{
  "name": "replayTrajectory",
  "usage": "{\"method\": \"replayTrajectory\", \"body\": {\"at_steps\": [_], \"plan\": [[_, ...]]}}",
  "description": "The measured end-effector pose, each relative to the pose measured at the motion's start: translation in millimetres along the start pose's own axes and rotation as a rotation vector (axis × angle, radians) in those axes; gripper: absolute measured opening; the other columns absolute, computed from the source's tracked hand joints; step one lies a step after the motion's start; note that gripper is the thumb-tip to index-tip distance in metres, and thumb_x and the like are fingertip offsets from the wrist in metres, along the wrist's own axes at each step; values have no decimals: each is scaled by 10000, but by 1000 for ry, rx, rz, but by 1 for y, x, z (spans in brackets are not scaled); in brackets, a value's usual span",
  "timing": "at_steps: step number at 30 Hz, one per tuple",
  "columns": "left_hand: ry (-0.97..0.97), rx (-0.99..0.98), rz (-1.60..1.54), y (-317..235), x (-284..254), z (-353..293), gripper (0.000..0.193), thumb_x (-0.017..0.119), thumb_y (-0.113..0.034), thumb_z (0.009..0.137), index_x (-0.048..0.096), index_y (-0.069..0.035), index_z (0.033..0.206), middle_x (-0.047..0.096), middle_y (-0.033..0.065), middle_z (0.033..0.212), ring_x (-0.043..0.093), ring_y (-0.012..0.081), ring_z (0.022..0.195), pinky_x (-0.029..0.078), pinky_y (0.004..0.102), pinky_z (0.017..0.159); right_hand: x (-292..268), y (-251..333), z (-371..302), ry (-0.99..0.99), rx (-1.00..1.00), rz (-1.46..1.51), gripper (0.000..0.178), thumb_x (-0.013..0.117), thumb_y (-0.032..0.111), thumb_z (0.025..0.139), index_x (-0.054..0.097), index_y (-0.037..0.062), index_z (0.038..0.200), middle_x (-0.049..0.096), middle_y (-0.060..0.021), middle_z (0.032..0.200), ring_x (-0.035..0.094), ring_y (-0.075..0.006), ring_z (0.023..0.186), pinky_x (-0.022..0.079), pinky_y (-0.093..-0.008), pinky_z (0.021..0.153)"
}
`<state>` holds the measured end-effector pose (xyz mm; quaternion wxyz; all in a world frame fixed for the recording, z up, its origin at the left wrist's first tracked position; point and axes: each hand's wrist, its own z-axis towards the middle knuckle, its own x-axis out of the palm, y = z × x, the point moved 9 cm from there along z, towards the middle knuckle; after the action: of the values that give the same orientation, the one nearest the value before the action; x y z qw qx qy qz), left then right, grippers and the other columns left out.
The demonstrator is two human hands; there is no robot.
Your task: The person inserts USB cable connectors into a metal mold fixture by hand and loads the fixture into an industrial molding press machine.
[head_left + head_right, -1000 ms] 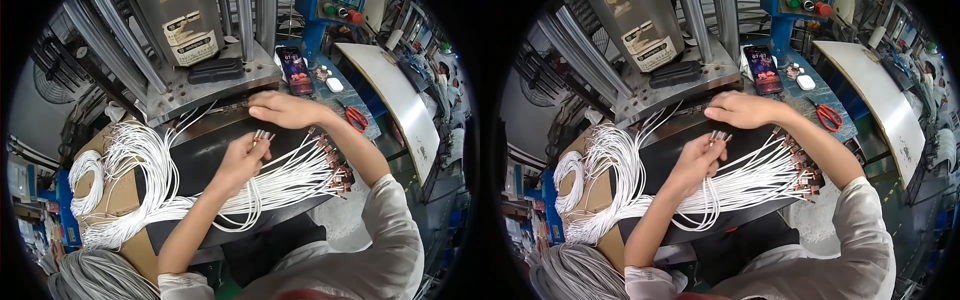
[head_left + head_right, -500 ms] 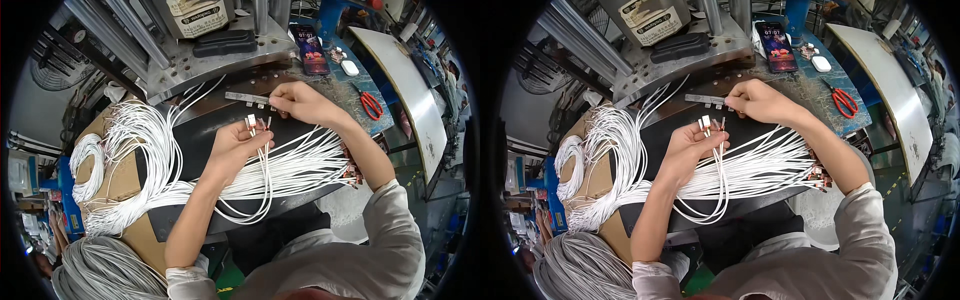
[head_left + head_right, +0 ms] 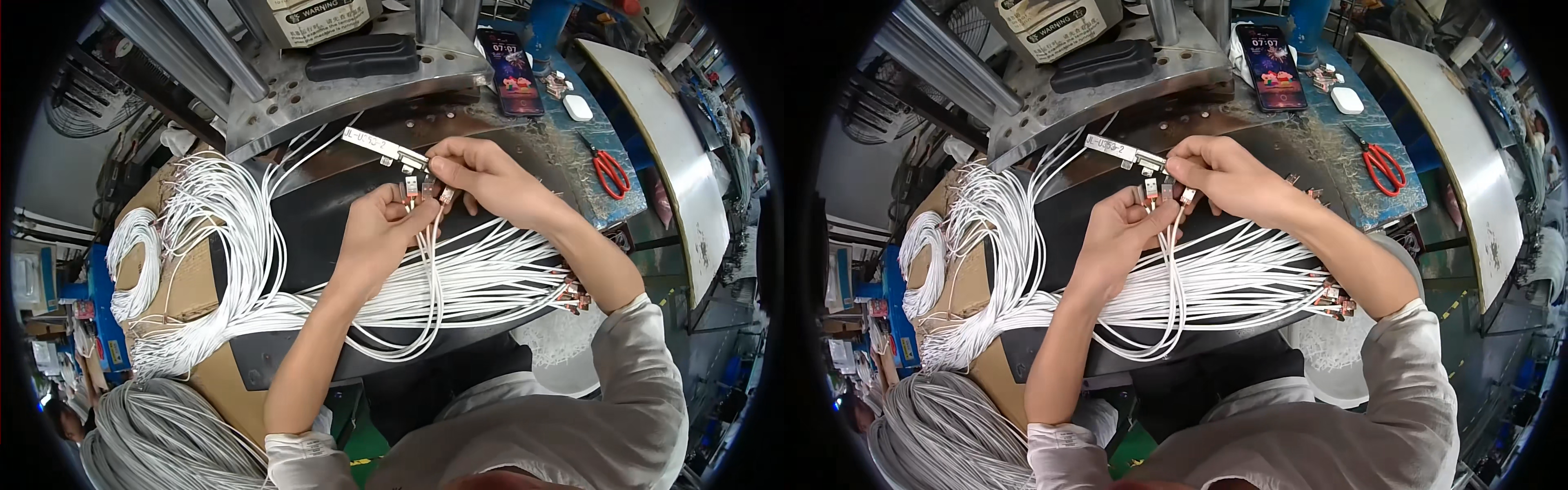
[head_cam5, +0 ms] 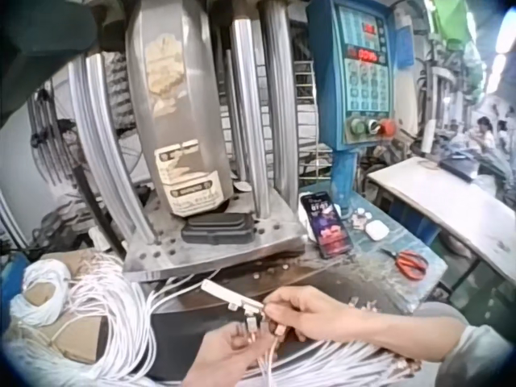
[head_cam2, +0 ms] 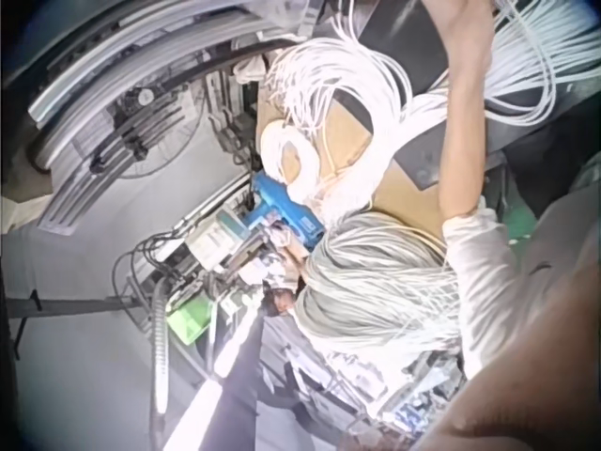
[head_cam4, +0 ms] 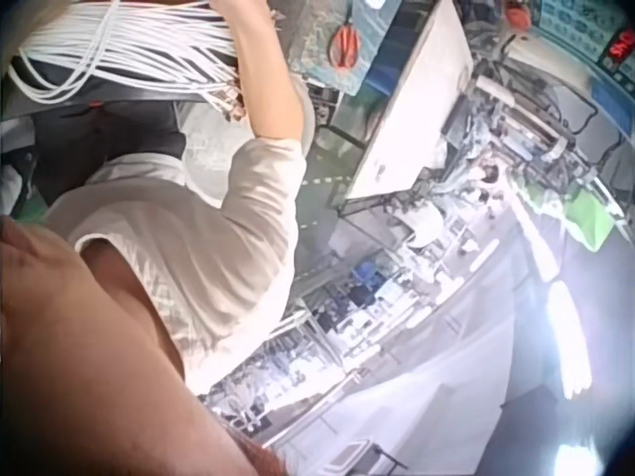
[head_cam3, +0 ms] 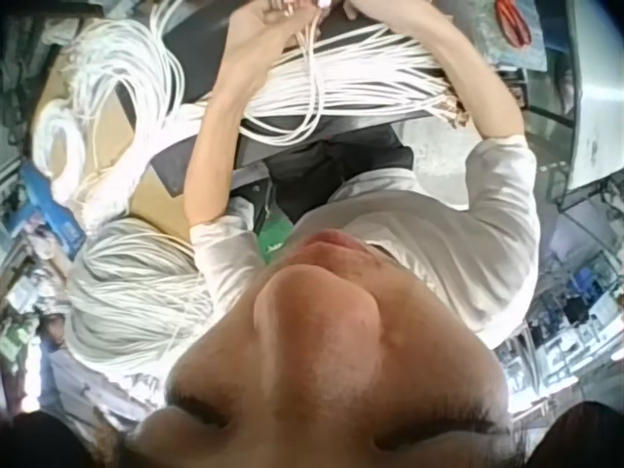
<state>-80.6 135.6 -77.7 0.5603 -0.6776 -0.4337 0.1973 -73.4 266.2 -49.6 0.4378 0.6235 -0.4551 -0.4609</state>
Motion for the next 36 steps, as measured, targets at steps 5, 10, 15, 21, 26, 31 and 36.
{"method": "replayTrajectory", "body": {"at_steps": [5, 10, 15, 21, 26, 31, 36], "plan": [[-39, -45, -7, 0, -3, 3, 191, 683, -104, 944, 616, 34, 1058, 706, 96, 929, 656, 105, 739, 539, 227, 689, -5, 4, 0, 14, -21, 29, 270, 540, 254, 1040, 609, 10, 1132, 627, 16, 857, 566, -38, 729, 411, -190, 562], [-16, -5, -4, -3, 1, 1, 205, 637, -148, 982, 617, 43, 1054, 701, 95, 918, 648, 105, 713, 540, 237, 659, -2, 3, 2, 21, -53, 82, 239, 623, 203, 991, 614, 3, 1121, 658, 7, 873, 550, -15, 687, 365, -181, 538], [-32, -19, 93, -1, -1, -8, 270, 607, -230, 1006, 616, 25, 1097, 693, 84, 924, 644, 111, 729, 566, 253, 702, -16, 3, 3, -10, 3, 89, 221, 707, 117, 917, 637, -14, 1080, 687, -18, 872, 558, -15, 668, 364, -180, 540], [-97, 3, 48, -6, -4, -11, 289, 598, -264, 1011, 626, 10, 1100, 670, 63, 908, 629, 110, 766, 588, 273, 729, -15, 2, 5, 2, 25, 101, 222, 733, 66, 880, 654, -27, 1066, 692, -18, 832, 589, -34, 680, 423, -180, 566], [-85, 5, -27, -8, -4, -10, 276, 626, -263, 995, 661, 10, 1018, 641, 45, 875, 611, 100, 777, 591, 276, 708, -7, -2, 6, 60, -55, 104, 251, 754, 49, 859, 655, -28, 1078, 699, -22, 832, 598, -44, 683, 454, -180, 586], [2, -83, 11, -8, -11, -10, 299, 661, -272, 975, 704, 10, 887, 628, 7, 781, 555, 62, 658, 567, 242, 627, -12, 2, 4, 52, -3, 68, 289, 786, 44, 829, 658, -34, 1076, 704, -33, 854, 605, -47, 704, 460, -188, 592], [40, -73, 45, -7, -9, -8, 379, 684, -320, 959, 714, 24, 802, 598, -14, 694, 511, 35, 595, 516, 212, 546, -9, 0, 4, 109, -18, 32, 336, 812, 26, 793, 678, -35, 1095, 708, -40, 857, 604, -45, 692, 451, -179, 579]]}}
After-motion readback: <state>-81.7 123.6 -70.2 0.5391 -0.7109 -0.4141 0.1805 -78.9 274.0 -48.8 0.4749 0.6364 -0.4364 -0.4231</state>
